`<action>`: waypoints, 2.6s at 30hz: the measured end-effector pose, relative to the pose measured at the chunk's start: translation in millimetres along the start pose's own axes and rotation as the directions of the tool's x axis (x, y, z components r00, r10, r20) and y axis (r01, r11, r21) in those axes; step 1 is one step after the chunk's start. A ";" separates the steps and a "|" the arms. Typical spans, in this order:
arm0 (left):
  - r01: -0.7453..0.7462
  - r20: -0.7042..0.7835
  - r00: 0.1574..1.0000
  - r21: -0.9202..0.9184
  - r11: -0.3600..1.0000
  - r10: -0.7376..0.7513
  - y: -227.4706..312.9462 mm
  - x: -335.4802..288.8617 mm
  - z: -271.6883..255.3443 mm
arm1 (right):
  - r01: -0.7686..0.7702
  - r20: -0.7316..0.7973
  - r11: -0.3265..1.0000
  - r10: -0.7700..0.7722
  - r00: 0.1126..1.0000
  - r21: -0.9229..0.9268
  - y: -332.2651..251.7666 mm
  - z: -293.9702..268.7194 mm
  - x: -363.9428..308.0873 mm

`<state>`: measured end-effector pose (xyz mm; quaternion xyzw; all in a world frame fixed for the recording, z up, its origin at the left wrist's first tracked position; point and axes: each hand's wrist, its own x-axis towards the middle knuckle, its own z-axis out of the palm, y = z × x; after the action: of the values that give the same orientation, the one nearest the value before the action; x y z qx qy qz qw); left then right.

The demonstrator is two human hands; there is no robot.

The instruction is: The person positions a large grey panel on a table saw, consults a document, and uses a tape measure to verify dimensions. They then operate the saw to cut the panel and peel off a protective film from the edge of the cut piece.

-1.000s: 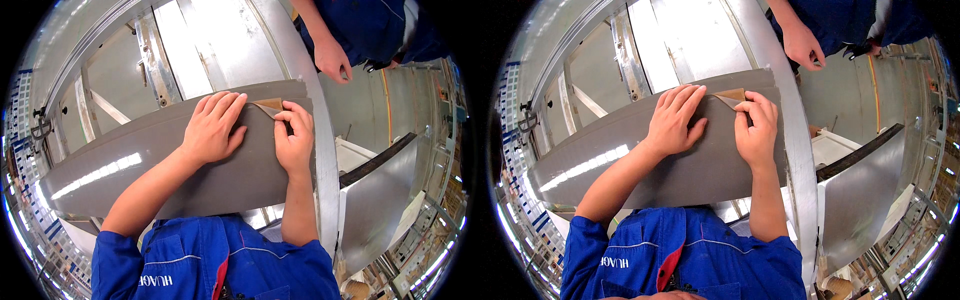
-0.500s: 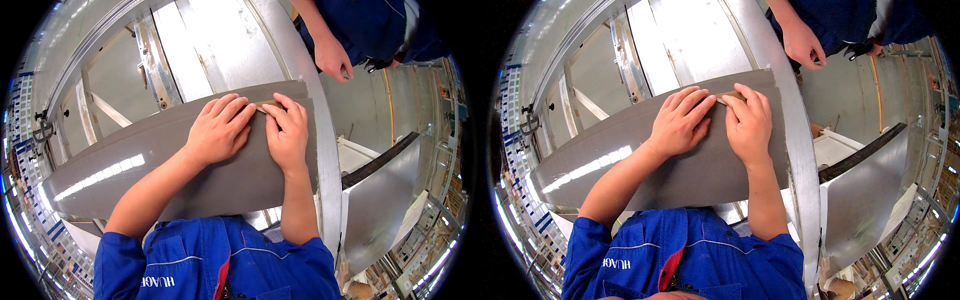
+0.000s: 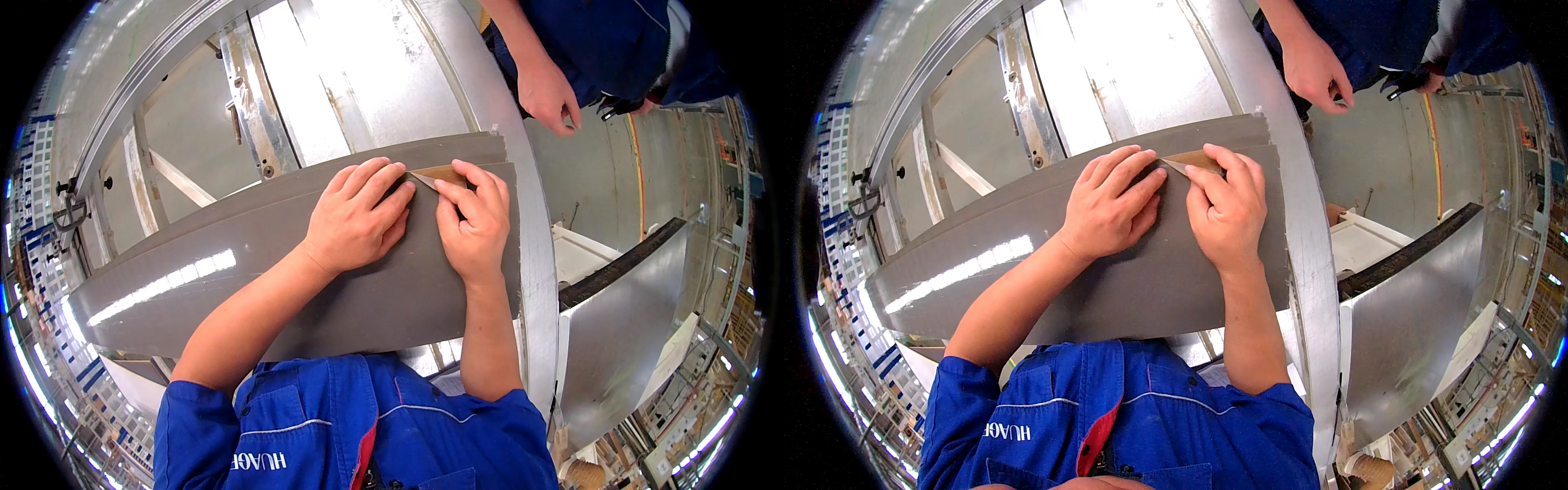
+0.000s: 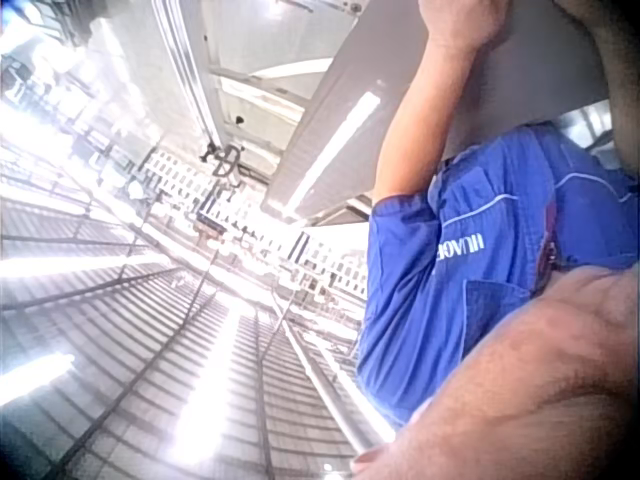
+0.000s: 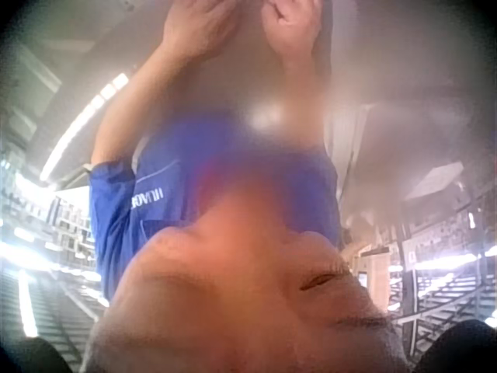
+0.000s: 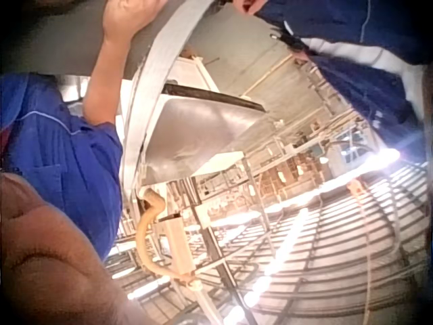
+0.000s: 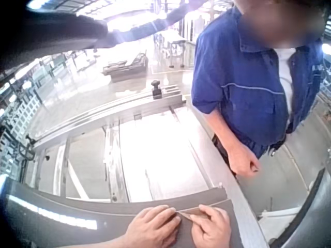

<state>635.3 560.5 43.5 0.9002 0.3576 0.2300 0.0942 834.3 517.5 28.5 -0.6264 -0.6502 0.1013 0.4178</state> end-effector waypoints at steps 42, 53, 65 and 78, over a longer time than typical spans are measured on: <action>0.249 0.207 0.951 -0.078 0.965 -0.228 4.4 8.2 -9.0 | -0.357 0.089 0.921 0.373 0.924 -0.153 -2.6 -2.8 4.4; 0.551 0.577 0.760 -0.330 0.766 -0.298 -34.6 30.7 -20.2 | -0.522 0.011 0.751 0.575 0.818 -0.404 -45.3 12.7 14.7; 0.727 0.563 0.647 -0.255 0.637 -0.514 -24.7 33.7 -12.7 | -0.545 -0.035 0.764 0.570 0.821 -0.344 -23.3 17.4 17.4; 0.830 0.591 0.501 -0.121 0.544 -0.633 -16.3 51.4 -11.2 | -0.599 0.031 0.764 0.623 0.782 -0.237 -6.8 7.9 27.9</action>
<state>652.9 607.8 65.7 0.6419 0.6228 0.0014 0.4474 827.7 544.4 39.6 -0.8389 -0.4391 0.1947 0.2562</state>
